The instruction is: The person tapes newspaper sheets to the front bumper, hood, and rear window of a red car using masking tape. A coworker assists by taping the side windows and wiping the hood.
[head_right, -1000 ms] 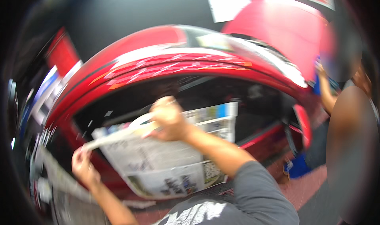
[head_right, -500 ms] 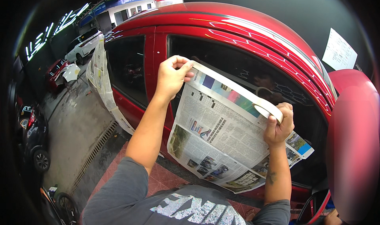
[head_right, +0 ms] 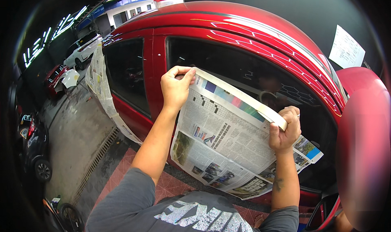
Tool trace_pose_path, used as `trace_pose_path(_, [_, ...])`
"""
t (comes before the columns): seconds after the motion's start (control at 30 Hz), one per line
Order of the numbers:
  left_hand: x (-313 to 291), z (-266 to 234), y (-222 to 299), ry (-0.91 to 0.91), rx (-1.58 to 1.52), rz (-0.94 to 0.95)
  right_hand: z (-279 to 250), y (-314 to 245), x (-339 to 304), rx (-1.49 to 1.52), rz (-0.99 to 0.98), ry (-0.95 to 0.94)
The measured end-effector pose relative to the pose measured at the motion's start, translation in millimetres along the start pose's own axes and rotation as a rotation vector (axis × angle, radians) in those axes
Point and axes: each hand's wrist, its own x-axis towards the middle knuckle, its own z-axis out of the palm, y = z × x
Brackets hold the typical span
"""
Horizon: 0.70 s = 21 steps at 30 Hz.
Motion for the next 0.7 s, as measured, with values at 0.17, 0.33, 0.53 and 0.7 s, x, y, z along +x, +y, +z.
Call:
trace_pose_path(0.17, [2.2, 1.3, -8.5, 0.026, 0.075, 0.067, 0.8, -2.1, 1.3, -0.005, -0.003, 0.013])
trace_pose_path(0.33, [22.1, -17.8, -13.2, 0.045, 0.164, 0.057, 4.2, -5.9, 5.2, -0.025, -0.010, 0.018])
trace_pose_path(0.53, [-15.5, -3.4, -22.0, 0.284, 0.343, 0.813, -2.3, -4.8, 6.0, -0.062, -0.002, 0.005])
trace_pose_path(0.7, [-42.6, 21.8, -51.8, -0.121, 0.651, 0.752, -12.5, -18.7, 13.3, -0.011, 0.120, -0.058])
